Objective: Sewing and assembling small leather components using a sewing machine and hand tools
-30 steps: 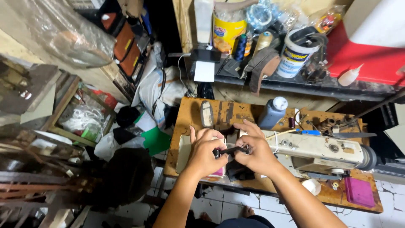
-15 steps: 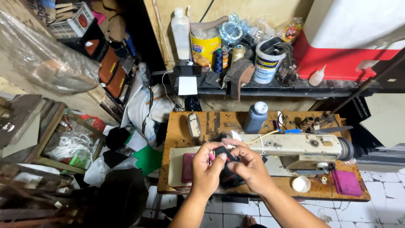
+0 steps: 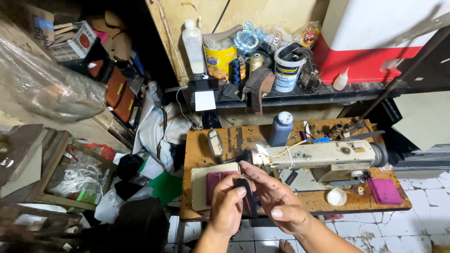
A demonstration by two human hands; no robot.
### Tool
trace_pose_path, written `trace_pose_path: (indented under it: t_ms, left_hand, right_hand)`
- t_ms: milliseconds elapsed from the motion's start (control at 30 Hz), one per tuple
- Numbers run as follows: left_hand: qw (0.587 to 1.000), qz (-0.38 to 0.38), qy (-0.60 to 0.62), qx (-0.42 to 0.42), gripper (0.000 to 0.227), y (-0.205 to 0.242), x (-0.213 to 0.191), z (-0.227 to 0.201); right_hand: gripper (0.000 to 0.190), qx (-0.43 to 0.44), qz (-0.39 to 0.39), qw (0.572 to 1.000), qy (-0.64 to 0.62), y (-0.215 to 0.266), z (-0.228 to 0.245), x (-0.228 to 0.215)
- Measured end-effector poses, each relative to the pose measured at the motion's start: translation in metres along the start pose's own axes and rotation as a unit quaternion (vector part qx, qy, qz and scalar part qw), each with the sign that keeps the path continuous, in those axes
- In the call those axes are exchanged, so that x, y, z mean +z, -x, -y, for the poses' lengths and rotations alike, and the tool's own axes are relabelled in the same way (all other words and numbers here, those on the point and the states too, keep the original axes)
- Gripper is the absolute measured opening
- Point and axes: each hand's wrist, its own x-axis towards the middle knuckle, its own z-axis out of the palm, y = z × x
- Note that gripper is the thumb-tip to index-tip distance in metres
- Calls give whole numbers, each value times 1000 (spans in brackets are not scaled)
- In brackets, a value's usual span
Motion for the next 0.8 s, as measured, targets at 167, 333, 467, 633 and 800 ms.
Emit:
trace_pose_path:
  t_ms: [167,333,467,633,800]
  left_hand:
    - [999,21,-22,17,23,6,1,-6]
    - [999,41,10,-2,28,10,-6,-3]
    - [997,71,9,9,27,11,-3,-9]
    - [997,76,1,2,26,12,-6,-7]
    - [998,71,-2,3,24,11,-12,-6]
  right_hand:
    - [75,7,28,1000,12,7,-3,2]
    - [77,5,23,1000,18,8,-3,9]
    - [76,7,17,1000,25,10,-3,13]
    - [67,0,17,1000,12,11,-2,13]
    - [63,-19,20,1000,-6,18,-9,5]
